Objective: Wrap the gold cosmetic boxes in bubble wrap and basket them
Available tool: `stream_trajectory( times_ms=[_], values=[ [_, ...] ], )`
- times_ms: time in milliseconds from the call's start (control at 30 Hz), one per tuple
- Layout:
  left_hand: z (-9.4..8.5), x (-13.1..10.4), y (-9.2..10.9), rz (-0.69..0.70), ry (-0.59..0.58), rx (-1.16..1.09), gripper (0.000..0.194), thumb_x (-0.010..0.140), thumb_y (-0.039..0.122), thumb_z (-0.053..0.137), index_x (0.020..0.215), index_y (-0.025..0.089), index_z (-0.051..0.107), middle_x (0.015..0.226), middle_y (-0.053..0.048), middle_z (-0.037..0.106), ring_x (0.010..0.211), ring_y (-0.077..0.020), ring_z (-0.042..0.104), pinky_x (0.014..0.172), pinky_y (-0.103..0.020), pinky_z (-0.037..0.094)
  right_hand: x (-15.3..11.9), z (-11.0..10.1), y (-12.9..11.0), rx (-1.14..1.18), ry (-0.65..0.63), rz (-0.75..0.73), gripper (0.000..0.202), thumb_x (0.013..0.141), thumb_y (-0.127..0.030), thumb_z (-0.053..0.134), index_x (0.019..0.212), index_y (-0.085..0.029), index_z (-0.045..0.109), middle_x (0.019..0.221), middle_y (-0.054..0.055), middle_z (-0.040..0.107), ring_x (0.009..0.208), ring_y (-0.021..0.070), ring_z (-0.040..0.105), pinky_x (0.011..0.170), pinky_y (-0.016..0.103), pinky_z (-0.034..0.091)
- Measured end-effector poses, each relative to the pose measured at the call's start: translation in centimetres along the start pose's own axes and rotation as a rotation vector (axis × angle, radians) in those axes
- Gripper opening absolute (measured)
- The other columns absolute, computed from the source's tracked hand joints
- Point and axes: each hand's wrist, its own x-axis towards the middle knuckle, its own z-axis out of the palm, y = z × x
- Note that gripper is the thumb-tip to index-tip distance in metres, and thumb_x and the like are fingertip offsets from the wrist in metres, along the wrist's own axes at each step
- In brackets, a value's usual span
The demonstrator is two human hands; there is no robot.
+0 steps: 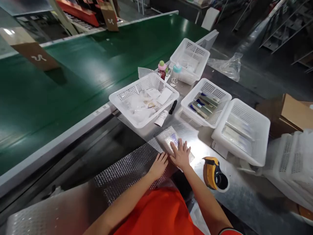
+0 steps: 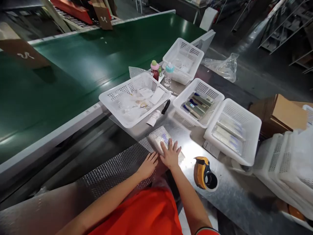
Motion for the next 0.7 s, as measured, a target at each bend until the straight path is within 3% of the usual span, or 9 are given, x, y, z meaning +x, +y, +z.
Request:
stream_trajectory(
  times_ms=[167, 333, 467, 600, 700],
  values=[
    [-0.9, 1.1, 0.9, -0.056, -0.048, -0.033, 0.052, 0.09, 0.018, 0.048, 0.142, 0.013, 0.051, 0.161, -0.017, 0.031, 0.151, -0.0337, 0.021, 0.122, -0.055, 0.019, 0.7, -0.6, 0.8, -0.007, 0.058, 0.054, 0.071, 0.089, -0.047, 0.056, 0.155, -0.036, 0.03, 0.165, 0.014, 0.019, 0.141, 0.0481, 0.029, 0.104, 0.064, 0.031],
    [-2.2, 2.2, 1.3, -0.046, -0.118, -0.045, 0.061, 0.089, 0.021, 0.052, 0.15, 0.021, 0.042, 0.165, -0.013, 0.021, 0.152, -0.0354, 0.015, 0.12, -0.065, 0.013, 2.6, -0.3, 2.2, -0.01, 0.05, 0.111, 0.075, 0.086, -0.042, 0.06, 0.155, -0.035, 0.03, 0.164, 0.015, 0.02, 0.143, 0.0476, 0.027, 0.106, 0.065, 0.028],
    [-2.7, 2.1, 1.5, -0.057, -0.171, -0.013, 0.074, 0.084, 0.029, 0.064, 0.152, 0.02, 0.037, 0.167, -0.014, 0.011, 0.153, -0.0378, 0.007, 0.117, -0.071, 0.005, 3.1, 0.4, 2.7, -0.015, 0.044, 0.099, 0.082, 0.084, -0.045, 0.062, 0.156, -0.032, 0.025, 0.165, 0.018, 0.015, 0.145, 0.0498, 0.019, 0.108, 0.07, 0.019],
    [-3.1, 2.0, 1.9, -0.042, -0.163, 0.015, 0.073, 0.085, 0.031, 0.063, 0.152, 0.023, 0.037, 0.166, -0.014, 0.017, 0.152, -0.0375, 0.013, 0.116, -0.073, 0.01, 2.9, 0.7, 1.9, 0.027, 0.042, 0.093, 0.084, 0.084, -0.045, 0.063, 0.157, -0.031, 0.024, 0.165, 0.019, 0.014, 0.145, 0.0513, 0.015, 0.108, 0.073, 0.013],
    [-3.1, 2.2, 2.3, -0.064, -0.144, 0.046, 0.067, 0.087, 0.028, 0.061, 0.15, 0.024, 0.04, 0.164, -0.015, 0.023, 0.151, -0.0369, 0.02, 0.117, -0.069, 0.016, 2.4, 0.4, 2.4, 0.141, 0.06, 0.074, 0.079, 0.086, -0.05, 0.059, 0.155, -0.028, 0.029, 0.164, 0.018, 0.017, 0.146, 0.0478, 0.016, 0.11, 0.07, 0.015]
  ],
)
